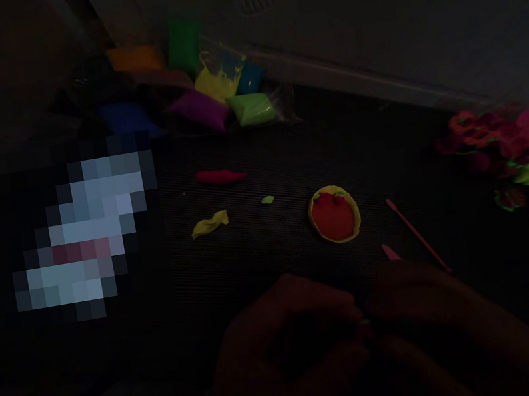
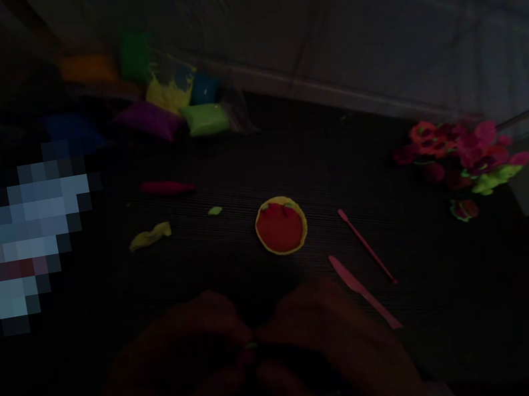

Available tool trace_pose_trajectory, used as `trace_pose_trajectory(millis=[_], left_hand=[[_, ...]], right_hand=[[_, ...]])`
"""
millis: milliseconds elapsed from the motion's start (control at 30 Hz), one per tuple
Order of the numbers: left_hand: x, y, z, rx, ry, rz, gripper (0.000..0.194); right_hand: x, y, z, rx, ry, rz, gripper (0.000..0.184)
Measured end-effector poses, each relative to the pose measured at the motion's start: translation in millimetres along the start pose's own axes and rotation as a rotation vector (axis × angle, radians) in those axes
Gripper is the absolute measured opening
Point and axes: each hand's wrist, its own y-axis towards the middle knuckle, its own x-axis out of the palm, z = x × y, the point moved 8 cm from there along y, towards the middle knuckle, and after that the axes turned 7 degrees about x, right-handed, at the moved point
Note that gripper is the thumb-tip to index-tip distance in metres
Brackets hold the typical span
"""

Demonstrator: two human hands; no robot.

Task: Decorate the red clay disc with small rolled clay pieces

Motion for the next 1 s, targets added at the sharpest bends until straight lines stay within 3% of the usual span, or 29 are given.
trace_pose_trajectory(millis=[167,367,467,700,1000], left_hand=[[0.4,1,0,0.009,-0.027,-0.007,0.016],[7.7,3,-13,-0.184,-0.325,-0.003,0.02],[8.0,3,-20,-0.25,-0.357,0.007,0.017],[5.1,4,-24,-0.222,-0.3,-0.014,0.013],[7.1,8,-27,-0.213,-0.31,-0.029,0.013]], right_hand=[[3,0,-1,-0.012,0.009,-0.016,0.013],[2,2,-4,-0.08,-0.027,-0.014,0.015],[3,3,-5,-0.114,-0.079,-0.05,0.016],[4,5,0,-0.055,-0.055,-0.027,0.012],[12,10,6,0.021,0.014,-0.091,0.01]])
